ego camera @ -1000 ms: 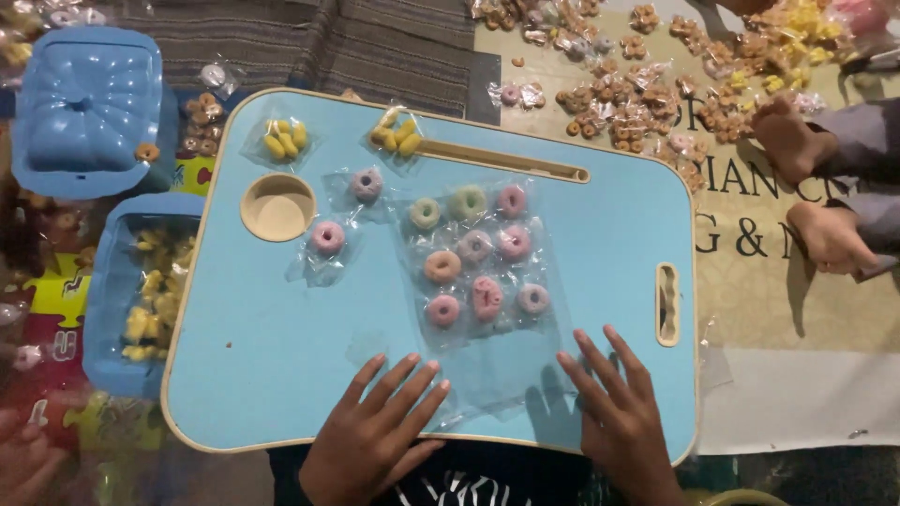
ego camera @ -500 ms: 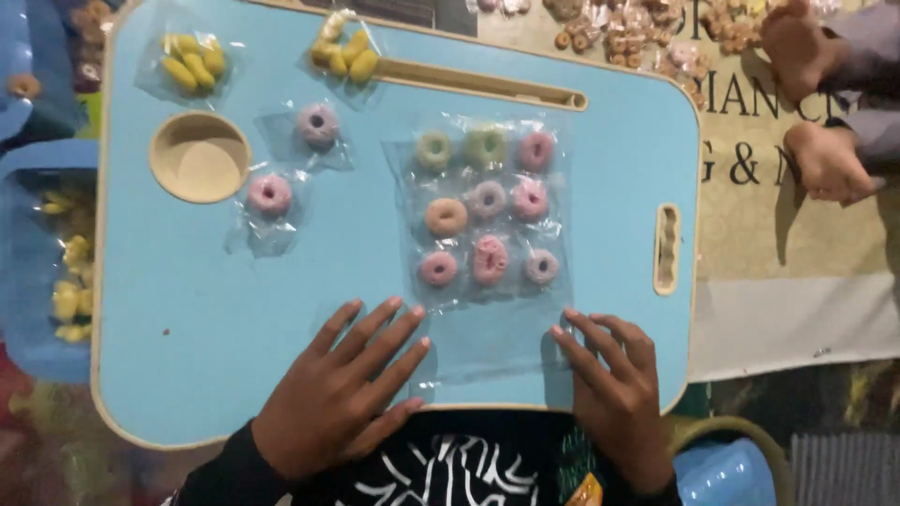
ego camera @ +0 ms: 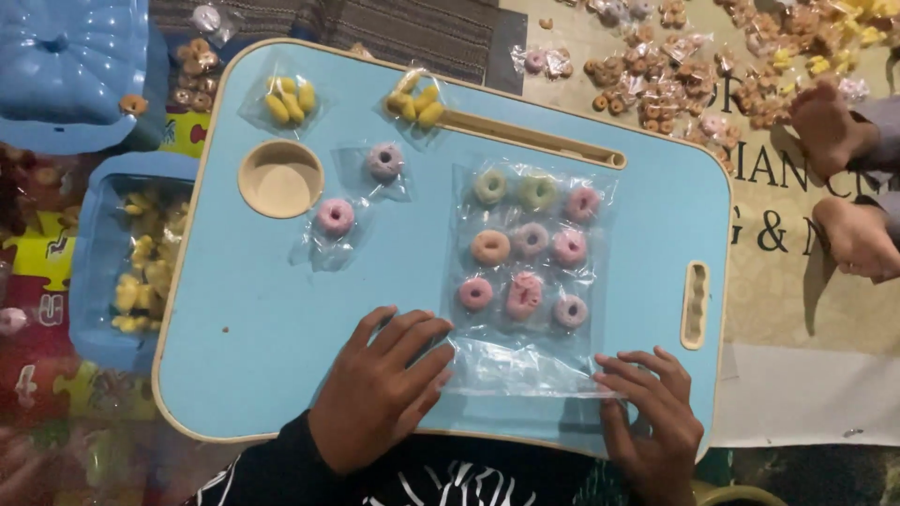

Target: Packaging small colorful donut-shaped items into individual plastic bags on a tray.

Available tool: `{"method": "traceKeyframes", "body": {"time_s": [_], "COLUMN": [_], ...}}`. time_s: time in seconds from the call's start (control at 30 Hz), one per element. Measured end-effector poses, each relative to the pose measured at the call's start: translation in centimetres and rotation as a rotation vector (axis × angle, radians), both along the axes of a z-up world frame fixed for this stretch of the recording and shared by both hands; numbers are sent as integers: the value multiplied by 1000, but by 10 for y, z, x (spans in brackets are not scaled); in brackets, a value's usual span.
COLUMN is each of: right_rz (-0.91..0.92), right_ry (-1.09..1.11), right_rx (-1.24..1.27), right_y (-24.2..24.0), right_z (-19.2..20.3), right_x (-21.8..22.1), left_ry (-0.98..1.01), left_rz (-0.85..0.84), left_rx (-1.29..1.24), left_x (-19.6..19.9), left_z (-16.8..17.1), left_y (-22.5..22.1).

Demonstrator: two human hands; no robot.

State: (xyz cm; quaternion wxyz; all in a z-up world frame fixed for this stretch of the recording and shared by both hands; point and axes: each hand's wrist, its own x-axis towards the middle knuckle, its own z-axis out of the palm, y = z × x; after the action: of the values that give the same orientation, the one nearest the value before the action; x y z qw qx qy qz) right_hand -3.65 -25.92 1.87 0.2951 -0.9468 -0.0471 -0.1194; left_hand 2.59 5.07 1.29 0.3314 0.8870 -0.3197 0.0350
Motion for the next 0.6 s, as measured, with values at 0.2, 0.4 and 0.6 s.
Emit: {"method": "traceKeyframes", "body": {"time_s": [0.2, 0.4, 0.6], "right_rz": [7, -63, -79], "right_ry": [41, 5, 48], "right_rx": [20, 17, 164], "right_y": [1, 14, 19], "right_z": [3, 8, 15], "right_x": [8, 21, 23], "left_ry": [56, 162, 123], "left_rz": [86, 243, 347], "left_rx": [-155, -191, -238], "left_x": [8, 16, 19], "left_z": [9, 6, 6], "left_y": [-8, -19, -29]}}
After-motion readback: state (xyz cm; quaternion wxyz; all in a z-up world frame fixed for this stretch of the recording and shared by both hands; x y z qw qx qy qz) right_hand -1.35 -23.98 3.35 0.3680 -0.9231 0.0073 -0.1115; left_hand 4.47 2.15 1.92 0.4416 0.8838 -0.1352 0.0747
